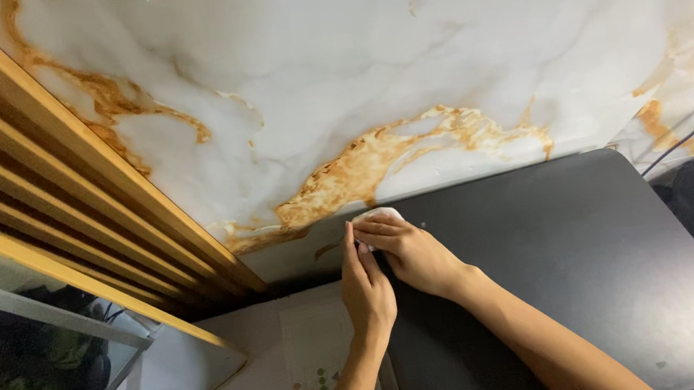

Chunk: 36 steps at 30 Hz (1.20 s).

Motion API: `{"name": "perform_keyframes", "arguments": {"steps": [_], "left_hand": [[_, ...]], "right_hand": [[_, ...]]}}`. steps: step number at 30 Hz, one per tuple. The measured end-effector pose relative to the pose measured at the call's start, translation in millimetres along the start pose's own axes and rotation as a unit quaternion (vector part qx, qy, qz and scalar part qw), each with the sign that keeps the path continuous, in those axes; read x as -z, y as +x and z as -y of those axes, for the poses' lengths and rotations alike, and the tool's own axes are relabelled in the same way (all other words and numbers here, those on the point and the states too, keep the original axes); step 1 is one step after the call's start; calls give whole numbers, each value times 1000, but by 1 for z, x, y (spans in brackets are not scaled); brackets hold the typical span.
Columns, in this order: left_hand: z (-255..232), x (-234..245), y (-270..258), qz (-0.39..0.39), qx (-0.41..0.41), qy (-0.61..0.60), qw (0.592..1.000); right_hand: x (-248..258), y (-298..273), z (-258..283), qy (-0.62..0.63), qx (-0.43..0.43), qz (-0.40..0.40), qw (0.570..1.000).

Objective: The person wipes the inside of the open printer lid and then the top surface of the printer with a white cloth. The person closes the lid and continues wiping the top surface.

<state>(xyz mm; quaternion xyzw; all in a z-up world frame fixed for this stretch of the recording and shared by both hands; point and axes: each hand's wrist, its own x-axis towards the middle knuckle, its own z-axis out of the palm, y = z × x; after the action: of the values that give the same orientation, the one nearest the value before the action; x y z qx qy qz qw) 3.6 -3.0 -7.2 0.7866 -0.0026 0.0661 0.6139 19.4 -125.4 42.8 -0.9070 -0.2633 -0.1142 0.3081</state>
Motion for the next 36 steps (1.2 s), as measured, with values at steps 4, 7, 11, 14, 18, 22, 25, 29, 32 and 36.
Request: {"name": "perform_keyframes", "arguments": {"steps": [4, 7, 11, 14, 18, 22, 25, 29, 32, 36], "left_hand": [[-2, 1, 1, -1, -2, 21, 1000], [-1, 1, 1, 2, 3, 19, 1000], [3, -2, 0, -8, -14, 21, 1000], [6, -3, 0, -16, -21, 57, 998], [7, -5, 1, -36, -52, 50, 997], [10, -4, 0, -23, -14, 33, 999], [15, -6, -1, -34, -42, 47, 997], [20, -9, 4, -75, -126, 57, 988], [21, -9, 2, -58, -94, 64, 992], [16, -8, 0, -44, -47, 78, 995]], "right_hand": [[3, 2, 4, 19, -19, -4, 1000], [3, 2, 5, 16, -24, -18, 999], [5, 1, -2, 5, -30, -42, 999], [9, -1, -10, -9, -39, -57, 998], [13, -5, -22, -15, -51, -76, 996], [16, -6, -28, -35, -91, -81, 992], [17, -11, -28, -30, -107, -95, 989], [14, -12, -28, -63, -91, -102, 989], [12, -15, -28, -89, -96, -104, 986], [11, -21, -28, -98, -106, -115, 983]]}}
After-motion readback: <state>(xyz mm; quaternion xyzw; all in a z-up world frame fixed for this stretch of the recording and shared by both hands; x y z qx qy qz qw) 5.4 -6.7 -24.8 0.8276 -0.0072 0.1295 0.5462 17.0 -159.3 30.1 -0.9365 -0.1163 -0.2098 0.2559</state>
